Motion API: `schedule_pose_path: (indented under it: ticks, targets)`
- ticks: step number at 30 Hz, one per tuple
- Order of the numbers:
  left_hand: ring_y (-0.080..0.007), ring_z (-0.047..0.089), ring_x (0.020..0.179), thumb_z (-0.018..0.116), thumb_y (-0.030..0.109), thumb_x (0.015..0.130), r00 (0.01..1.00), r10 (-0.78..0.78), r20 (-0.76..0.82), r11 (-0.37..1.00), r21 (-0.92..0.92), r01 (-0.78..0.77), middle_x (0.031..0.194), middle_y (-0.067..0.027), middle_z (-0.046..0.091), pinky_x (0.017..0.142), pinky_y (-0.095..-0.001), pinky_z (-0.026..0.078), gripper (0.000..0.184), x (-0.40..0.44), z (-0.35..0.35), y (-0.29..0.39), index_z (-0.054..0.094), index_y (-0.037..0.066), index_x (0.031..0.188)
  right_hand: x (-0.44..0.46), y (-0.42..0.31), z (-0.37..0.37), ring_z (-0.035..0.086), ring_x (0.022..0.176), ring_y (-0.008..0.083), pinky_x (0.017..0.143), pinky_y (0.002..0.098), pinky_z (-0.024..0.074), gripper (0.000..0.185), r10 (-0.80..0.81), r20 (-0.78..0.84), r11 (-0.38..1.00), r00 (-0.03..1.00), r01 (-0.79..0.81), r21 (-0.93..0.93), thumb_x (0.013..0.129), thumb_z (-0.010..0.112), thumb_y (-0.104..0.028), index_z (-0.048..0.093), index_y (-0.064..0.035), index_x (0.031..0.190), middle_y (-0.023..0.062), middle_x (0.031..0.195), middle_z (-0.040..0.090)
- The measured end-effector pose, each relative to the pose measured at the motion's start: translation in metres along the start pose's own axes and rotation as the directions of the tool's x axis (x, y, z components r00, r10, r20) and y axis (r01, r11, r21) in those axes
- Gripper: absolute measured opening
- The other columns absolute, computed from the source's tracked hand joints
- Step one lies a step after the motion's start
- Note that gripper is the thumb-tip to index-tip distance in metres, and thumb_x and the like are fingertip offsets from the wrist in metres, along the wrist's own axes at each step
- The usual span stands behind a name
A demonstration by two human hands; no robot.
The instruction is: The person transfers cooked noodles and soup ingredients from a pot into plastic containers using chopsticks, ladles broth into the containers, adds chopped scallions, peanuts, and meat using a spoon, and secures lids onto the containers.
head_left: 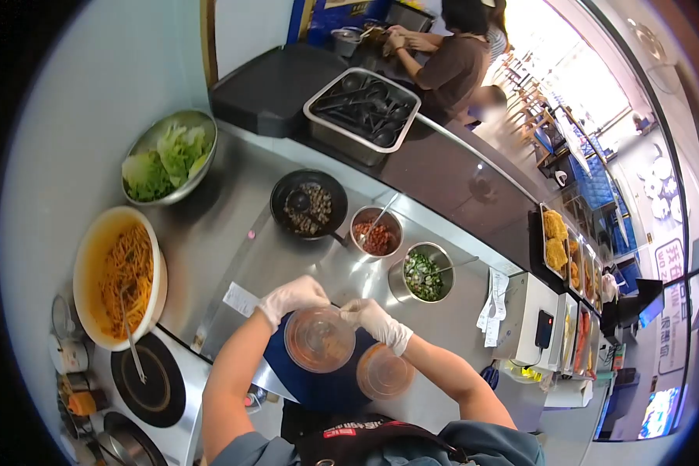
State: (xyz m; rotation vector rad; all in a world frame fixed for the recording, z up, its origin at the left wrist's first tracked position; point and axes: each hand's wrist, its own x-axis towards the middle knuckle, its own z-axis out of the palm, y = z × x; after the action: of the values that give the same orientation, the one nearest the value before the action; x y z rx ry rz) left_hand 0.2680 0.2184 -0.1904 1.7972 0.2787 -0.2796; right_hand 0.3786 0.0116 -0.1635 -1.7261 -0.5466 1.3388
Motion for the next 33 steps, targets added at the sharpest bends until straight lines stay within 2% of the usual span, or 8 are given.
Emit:
schedule_pose_path:
  ticks: [6,8,12,15,26,28,31,33]
  targets:
    - [-0.0155,0.064,0.08,0.069,0.03,0.086,0.944,-0.313,0.105,0.935,-0.143,0.325,0.084,-0.0043,0.066,0.074,-0.0299,0.053,0.032,-0.037,-0.024,-0.008,0.07,0.002,0.102,0.006,-0.003,-0.002,0.059,0.079,0.012,0.071,0.0265,0.0487,0.022,0.035,0.118,0.998,0.992,-0.041,0.047,0.088,0.066,-0.02,0.066,-0.0014,0.101,0.002,0.087,0.064]
    - [-0.015,0.063,0.081,0.068,0.031,0.087,0.947,-0.302,0.112,0.936,-0.156,0.317,0.087,-0.0047,0.067,0.075,-0.0296,0.053,0.033,-0.038,-0.021,-0.016,0.069,0.002,0.103,0.004,-0.014,0.001,0.055,0.067,0.0104,0.062,0.0245,0.0465,0.015,-0.008,0.115,0.999,0.993,0.002,0.049,0.082,0.065,-0.01,0.068,-0.0016,0.094,0.0003,0.079,0.062]
    - [-0.0149,0.063,0.08,0.067,0.027,0.088,0.96,-0.267,0.079,0.927,-0.251,0.278,0.086,-0.0053,0.067,0.074,-0.0298,0.053,0.028,-0.038,-0.01,-0.021,0.07,0.0,0.099,0.011,-0.007,-0.001,0.057,0.069,0.0108,0.064,0.0246,0.0478,0.017,-0.014,0.099,0.998,0.995,0.008,0.056,0.08,0.066,-0.008,0.069,-0.0004,0.095,0.0022,0.081,0.064]
    - [-0.0152,0.064,0.078,0.067,0.024,0.088,0.963,-0.269,0.004,0.956,-0.119,0.268,0.086,-0.0058,0.068,0.073,-0.0302,0.054,0.026,-0.038,-0.004,-0.024,0.07,0.0,0.098,0.012,-0.008,-0.003,0.062,0.079,0.0145,0.073,0.028,0.0514,0.022,-0.014,0.128,1.0,0.992,0.014,-0.004,0.084,0.067,-0.011,0.068,0.0004,0.103,0.0058,0.089,0.067]
    - [-0.0143,0.06,0.069,0.061,0.02,0.092,0.89,-0.367,-0.272,0.795,-0.588,0.148,0.08,-0.0061,0.064,0.063,-0.0308,0.054,0.022,-0.107,0.041,-0.036,0.065,-0.001,0.092,0.01,-0.004,0.002,0.062,0.076,0.0134,0.071,0.0272,0.0517,0.017,-0.03,0.087,0.997,0.996,0.024,0.067,0.083,0.066,-0.008,0.068,0.0006,0.097,0.0058,0.085,0.067]
    - [-0.0117,0.056,0.064,0.059,0.019,0.092,0.852,-0.396,-0.342,0.849,-0.489,0.198,0.072,-0.0034,0.061,0.055,-0.0293,0.047,0.017,-0.102,0.044,-0.034,0.064,0.003,0.089,0.005,-0.007,0.002,0.061,0.074,0.0126,0.069,0.0273,0.0515,0.014,-0.137,0.045,0.989,0.99,0.139,-0.051,0.081,0.065,-0.005,0.067,0.0015,0.093,0.007,0.083,0.067]
    - [-0.0108,0.057,0.069,0.06,0.027,0.092,0.891,-0.321,-0.323,0.891,-0.423,0.168,0.079,-0.003,0.064,0.062,-0.0271,0.047,0.024,-0.113,0.04,-0.015,0.066,0.004,0.093,0.024,0.02,-0.006,0.061,0.067,0.014,0.063,0.0265,0.0508,0.01,-0.542,0.13,0.751,0.83,0.548,-0.368,0.074,0.063,-0.003,0.066,0.0023,0.083,0.0105,0.079,0.066]
    - [-0.0134,0.06,0.077,0.062,0.028,0.092,0.856,-0.405,-0.321,0.745,-0.658,0.106,0.087,-0.0068,0.065,0.07,-0.0292,0.051,0.029,-0.119,0.052,-0.042,0.064,-0.001,0.099,0.016,0.006,0.004,0.058,0.068,0.012,0.063,0.0263,0.0495,0.011,-0.121,-0.014,0.993,0.993,0.121,0.01,0.079,0.061,-0.002,0.068,0.0014,0.087,0.006,0.079,0.066]
